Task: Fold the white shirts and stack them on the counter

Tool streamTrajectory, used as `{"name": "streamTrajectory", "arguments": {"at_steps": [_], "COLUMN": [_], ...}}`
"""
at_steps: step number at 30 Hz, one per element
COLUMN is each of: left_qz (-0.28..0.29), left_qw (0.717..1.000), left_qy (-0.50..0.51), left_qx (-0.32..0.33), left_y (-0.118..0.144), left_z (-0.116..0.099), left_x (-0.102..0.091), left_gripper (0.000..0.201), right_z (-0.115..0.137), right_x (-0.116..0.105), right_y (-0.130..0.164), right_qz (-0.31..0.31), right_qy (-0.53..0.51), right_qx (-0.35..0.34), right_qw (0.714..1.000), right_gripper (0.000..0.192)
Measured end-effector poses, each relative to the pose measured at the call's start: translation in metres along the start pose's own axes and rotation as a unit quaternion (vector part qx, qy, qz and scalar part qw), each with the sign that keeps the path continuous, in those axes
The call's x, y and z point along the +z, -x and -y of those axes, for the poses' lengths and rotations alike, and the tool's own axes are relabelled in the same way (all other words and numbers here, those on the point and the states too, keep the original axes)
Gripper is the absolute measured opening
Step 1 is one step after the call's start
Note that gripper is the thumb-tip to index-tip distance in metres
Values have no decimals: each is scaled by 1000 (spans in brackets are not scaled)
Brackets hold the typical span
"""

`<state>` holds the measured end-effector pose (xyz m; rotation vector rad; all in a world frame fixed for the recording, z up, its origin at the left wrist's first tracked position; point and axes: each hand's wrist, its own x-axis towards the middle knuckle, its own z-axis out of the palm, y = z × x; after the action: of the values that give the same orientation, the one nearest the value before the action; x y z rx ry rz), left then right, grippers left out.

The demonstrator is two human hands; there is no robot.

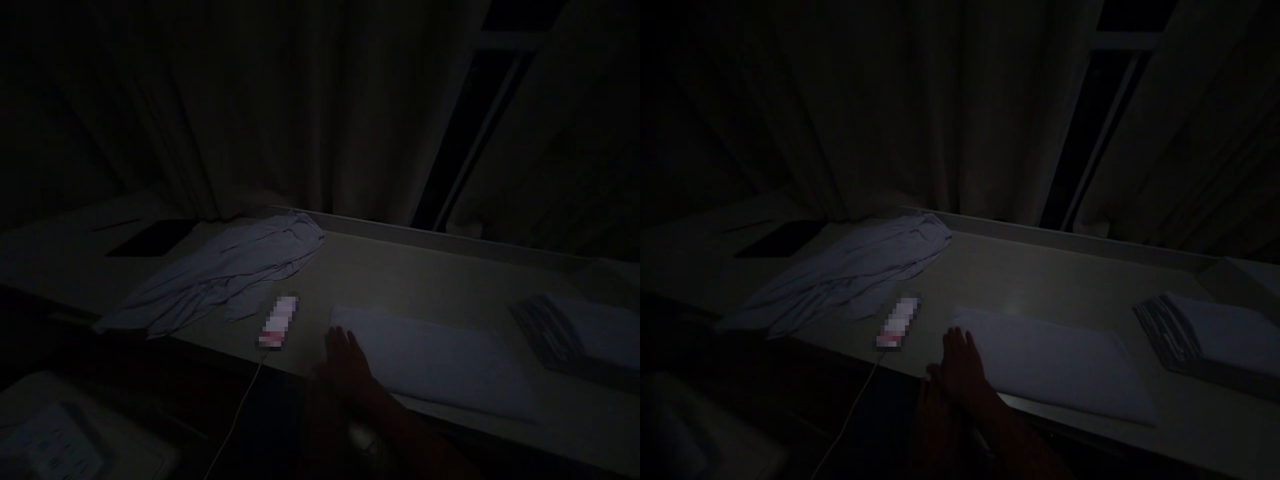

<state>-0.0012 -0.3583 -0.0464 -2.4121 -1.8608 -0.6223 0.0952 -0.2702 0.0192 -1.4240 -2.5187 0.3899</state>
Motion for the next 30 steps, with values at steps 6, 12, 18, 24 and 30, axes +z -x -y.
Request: {"name": "streamTrajectory", "arguments": {"at_steps": [6,12,18,24,30], "left_qz": [-3,9,13,3,1], "left_qw": [1000,1000,1000,1000,999], "left_qy": [3,6,-2,-9,-19], "left_qx": [-14,-21,-23,-13,-27], "left_y": [4,4,0,-9,-19], "left_z": [-2,-4,-5,-9,-20], "left_x": [-6,-12,-16,-30,-31], "left_gripper": [67,70,63,42,40], "right_z": [-16,-31,-33,-10,36], "right_x": [1,2,-1,-16,9], "right_y": [-34,-53,-64,-53,20], "right_qz": [24,10,17,-19,-89], "right_qy": [13,1,-2,-2,-33], "right_qx": [27,34,65,55,-69], "right_qw": [999,999,998,998,993], "right_gripper": [78,76,79,71,71]}}
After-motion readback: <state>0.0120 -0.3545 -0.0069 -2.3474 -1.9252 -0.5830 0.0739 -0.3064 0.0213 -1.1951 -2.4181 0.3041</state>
